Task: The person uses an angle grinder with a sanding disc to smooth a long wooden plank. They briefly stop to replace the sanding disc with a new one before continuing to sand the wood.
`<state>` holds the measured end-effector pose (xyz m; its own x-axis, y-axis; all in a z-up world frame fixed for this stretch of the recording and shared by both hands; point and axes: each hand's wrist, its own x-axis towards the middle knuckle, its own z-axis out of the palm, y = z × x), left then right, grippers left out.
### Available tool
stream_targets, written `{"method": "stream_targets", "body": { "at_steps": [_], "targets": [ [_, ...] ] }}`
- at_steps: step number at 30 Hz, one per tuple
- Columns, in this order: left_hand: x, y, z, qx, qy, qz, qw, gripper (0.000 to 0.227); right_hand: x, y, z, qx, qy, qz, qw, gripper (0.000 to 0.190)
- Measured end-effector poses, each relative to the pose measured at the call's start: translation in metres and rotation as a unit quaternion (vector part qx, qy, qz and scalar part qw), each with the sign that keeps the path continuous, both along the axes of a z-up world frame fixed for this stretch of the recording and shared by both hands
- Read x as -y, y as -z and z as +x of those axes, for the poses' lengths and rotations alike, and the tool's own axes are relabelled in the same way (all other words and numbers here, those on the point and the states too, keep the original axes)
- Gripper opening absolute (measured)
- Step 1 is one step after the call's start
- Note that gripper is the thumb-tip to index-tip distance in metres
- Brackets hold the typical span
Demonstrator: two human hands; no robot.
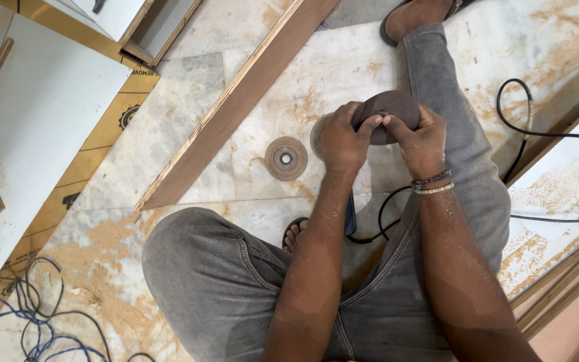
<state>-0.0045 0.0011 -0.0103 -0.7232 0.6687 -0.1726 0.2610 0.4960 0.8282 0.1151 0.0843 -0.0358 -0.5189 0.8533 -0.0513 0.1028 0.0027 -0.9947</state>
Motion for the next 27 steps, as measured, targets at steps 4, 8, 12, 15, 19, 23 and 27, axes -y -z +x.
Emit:
{"method": "stream_targets", "body": {
  "at_steps": [4,8,12,15,19,23,27],
  "targets": [
    [0.006,0.023,-0.007,0.146,-0.014,0.108,0.983,0.036,0.0,0.006,-0.002,-0.121,-0.008,-0.136,0.983,0.019],
    [0.013,0.035,-0.01,0.194,-0.001,0.072,0.978,0.039,-0.011,0.004,0.005,0.053,-0.046,-0.106,0.992,0.023],
    [0.016,0.032,-0.016,0.147,0.083,0.018,0.985,0.042,-0.021,0.0,0.016,0.107,-0.122,-0.029,0.986,0.022],
    [0.016,0.029,-0.017,0.119,0.096,0.039,0.987,0.044,-0.019,-0.001,0.014,0.07,-0.104,-0.043,0.991,0.02],
    [0.012,0.032,-0.01,-0.031,0.052,-0.026,0.998,0.061,-0.008,0.001,0.001,0.048,-0.071,-0.006,0.996,0.015],
    [0.015,0.038,-0.002,-0.114,-0.004,0.007,0.993,0.059,0.004,0.007,-0.004,0.074,-0.028,0.048,0.996,0.012],
    [0.012,0.038,-0.004,0.095,-0.02,0.04,0.994,0.053,0.004,0.017,-0.005,-0.04,-0.008,-0.081,0.996,0.013]
  ]
}}
